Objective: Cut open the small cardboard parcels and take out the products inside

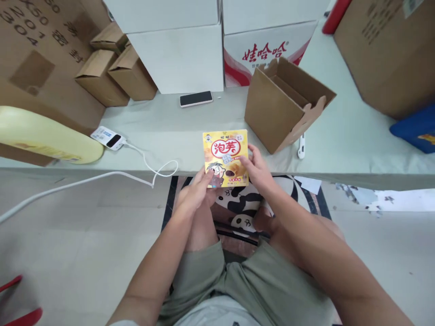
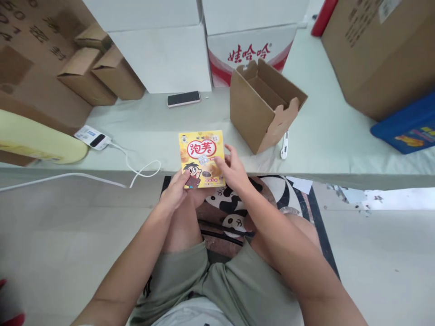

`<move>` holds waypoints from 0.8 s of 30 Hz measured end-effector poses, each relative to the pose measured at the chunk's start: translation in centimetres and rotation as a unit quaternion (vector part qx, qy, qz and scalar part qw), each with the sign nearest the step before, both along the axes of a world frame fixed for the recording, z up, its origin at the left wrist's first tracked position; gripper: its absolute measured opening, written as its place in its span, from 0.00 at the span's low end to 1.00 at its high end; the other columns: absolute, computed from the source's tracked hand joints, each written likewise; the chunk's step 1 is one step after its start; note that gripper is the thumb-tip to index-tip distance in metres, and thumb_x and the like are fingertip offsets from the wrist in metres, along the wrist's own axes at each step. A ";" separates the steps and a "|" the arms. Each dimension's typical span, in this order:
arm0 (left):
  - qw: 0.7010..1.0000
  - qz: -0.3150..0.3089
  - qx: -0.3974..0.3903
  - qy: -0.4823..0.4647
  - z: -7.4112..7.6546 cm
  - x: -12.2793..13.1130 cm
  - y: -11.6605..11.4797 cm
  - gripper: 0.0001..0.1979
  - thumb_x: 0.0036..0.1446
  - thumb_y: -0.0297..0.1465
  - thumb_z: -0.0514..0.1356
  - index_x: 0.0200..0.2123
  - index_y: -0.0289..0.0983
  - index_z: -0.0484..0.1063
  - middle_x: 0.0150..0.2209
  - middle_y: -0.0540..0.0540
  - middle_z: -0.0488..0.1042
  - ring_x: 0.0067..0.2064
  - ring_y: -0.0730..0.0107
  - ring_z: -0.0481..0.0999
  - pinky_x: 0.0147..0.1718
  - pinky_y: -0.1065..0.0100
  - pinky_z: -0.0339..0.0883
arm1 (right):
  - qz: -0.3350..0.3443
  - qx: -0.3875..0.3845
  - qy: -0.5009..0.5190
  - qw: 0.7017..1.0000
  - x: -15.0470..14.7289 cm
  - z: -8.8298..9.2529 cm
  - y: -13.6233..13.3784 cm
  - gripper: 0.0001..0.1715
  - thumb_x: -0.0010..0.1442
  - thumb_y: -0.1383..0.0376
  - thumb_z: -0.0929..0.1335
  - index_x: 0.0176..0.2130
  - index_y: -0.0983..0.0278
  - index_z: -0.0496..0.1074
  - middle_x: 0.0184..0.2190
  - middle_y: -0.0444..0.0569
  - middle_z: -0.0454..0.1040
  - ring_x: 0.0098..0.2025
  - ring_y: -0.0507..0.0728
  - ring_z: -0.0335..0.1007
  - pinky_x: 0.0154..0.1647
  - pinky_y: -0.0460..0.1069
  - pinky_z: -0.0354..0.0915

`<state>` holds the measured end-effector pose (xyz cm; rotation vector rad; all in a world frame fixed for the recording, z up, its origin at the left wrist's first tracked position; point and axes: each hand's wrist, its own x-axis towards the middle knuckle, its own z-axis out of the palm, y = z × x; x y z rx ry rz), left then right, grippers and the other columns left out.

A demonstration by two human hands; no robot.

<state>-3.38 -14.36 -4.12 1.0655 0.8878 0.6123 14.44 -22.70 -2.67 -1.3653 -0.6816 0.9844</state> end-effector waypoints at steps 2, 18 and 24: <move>1.000 0.003 0.014 -0.015 0.4 0.5 0.9 0.36 0.45 0.57 0.71 0.51 0.40 0.75 0.46 0.43 0.83 0.40 0.62 0.82 0.30 0.69 0.73 | 0.031 -0.014 -0.059 0.998 -0.5 -0.4 -0.1 0.43 0.56 0.36 0.70 0.58 0.58 0.63 0.52 0.55 0.79 0.52 0.66 0.79 0.52 0.62 0.76; 0.995 -0.004 0.083 0.050 14.3 14.3 17.3 0.18 0.68 0.44 0.58 0.34 0.34 0.69 0.32 0.45 0.70 0.33 0.69 0.76 0.28 0.73 0.62 | -0.141 -0.107 -0.086 0.980 7.2 12.2 16.6 0.30 0.68 0.44 0.65 0.55 0.64 0.67 0.36 0.51 0.72 0.28 0.53 0.70 0.23 0.48 0.67; 0.980 0.034 0.173 -0.087 14.0 11.1 10.5 0.20 0.66 0.49 0.60 0.37 0.36 0.70 0.33 0.48 0.71 0.33 0.73 0.74 0.29 0.75 0.61 | -0.123 0.059 -0.185 0.973 4.4 11.0 8.6 0.38 0.64 0.35 0.62 0.58 0.58 0.66 0.47 0.52 0.73 0.42 0.58 0.77 0.33 0.49 0.72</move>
